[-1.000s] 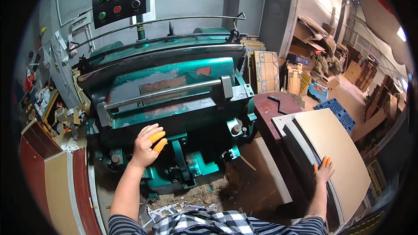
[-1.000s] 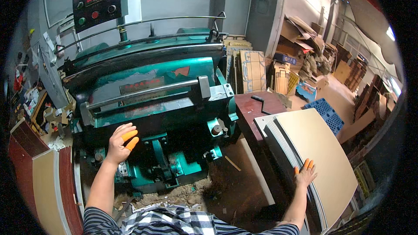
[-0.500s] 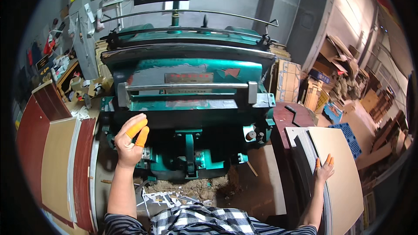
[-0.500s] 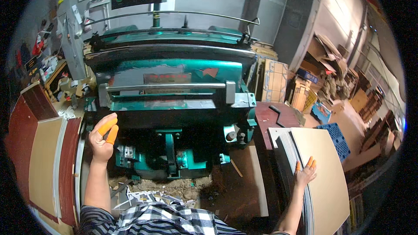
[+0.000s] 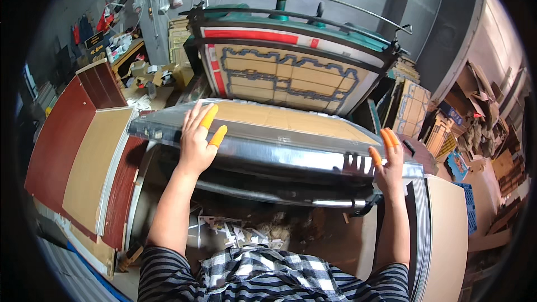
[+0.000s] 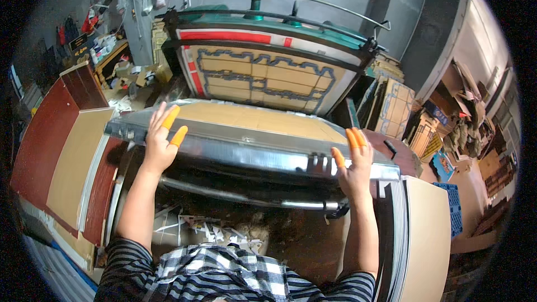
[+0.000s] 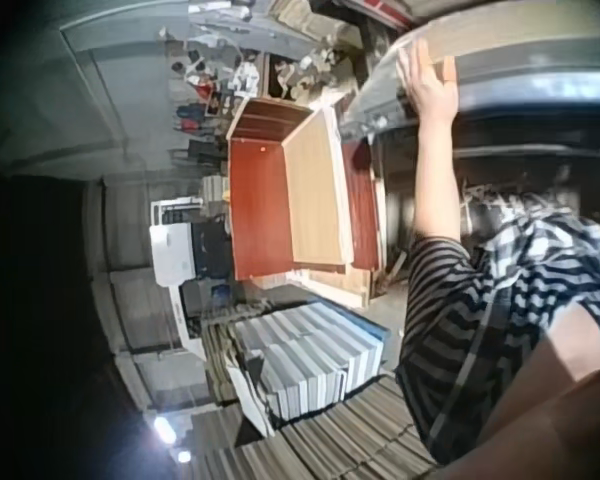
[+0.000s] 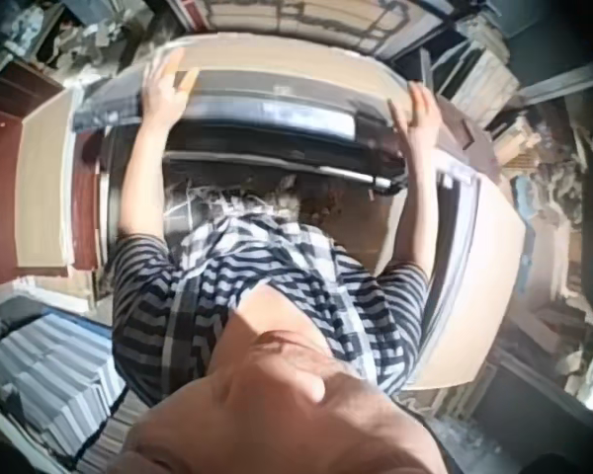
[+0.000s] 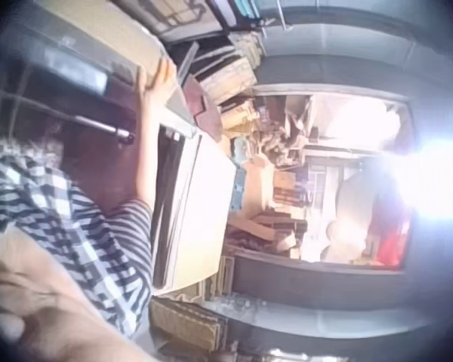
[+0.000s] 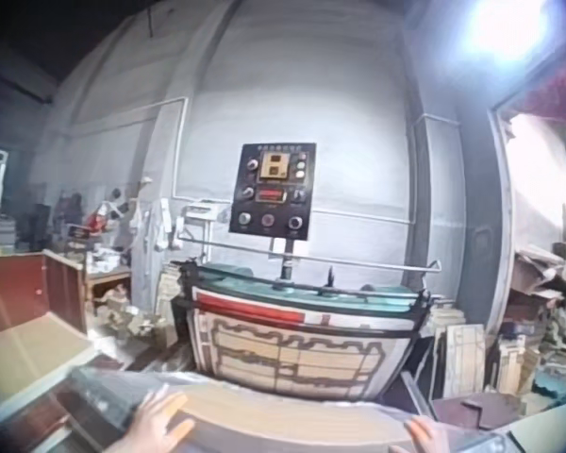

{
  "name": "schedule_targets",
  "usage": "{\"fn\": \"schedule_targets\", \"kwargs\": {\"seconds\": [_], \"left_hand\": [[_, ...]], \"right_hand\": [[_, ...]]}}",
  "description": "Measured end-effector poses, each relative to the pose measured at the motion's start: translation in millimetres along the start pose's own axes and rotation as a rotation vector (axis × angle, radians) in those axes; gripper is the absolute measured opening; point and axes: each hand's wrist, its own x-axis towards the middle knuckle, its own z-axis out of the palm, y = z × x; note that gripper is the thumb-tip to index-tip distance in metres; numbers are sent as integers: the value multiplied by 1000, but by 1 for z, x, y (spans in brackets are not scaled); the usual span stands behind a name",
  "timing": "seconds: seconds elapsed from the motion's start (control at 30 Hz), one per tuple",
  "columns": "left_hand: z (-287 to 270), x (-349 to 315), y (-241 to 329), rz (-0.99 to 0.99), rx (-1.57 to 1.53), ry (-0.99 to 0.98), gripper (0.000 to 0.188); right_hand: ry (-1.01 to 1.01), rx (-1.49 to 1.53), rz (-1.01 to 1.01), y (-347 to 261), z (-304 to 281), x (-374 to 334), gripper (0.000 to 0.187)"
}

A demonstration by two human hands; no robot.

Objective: The person repeatedly picks up large cardboard sheets from a stack, places them on a hydraulic guillotine cutter, aligns them, and operates the machine to cut the sheets. The cut pieces are then stacked on a nearby table.

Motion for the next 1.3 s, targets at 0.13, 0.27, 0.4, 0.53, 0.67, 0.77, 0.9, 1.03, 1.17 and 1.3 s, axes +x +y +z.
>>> {"fn": "schedule_targets", "kwargs": {"seconds": [0.13,0.27,0.4,0.53,0.67,0.77,0.9,1.03,1.17,1.3], "left_hand": [[32,-60,-64,-338,211,-501,63],[38,-107,-95,-438,329,-908,77],[0,-112,-94,-416,273,-1103,78],[-74,-120,-73,-164,213,-1067,89],[-118,-140,-94,99,90,-717,41],[-125,-131,-115,185,-20,-488,39],[-148,-72,-147,306,117,-370,21],[-243,-6,-193,368,265,-326,13],[-418,-24,-198,178,457,-216,32],[-568,-187,-198,-128,1083,-20,39]], "right_hand": [[-445,-64,95,17,90,-32,63],[-783,-107,136,13,130,-84,73],[-855,3,220,1,105,-123,74],[-927,-71,109,-39,18,-133,102],[-408,-176,-97,-78,-21,-152,24],[-428,-255,-84,-97,-36,-175,24],[-326,-226,-44,-125,-22,-167,25],[-352,-105,-30,-192,18,-107,39],[-222,158,-213,-300,104,-28,60],[-194,467,-589,-493,206,54,55]]}}
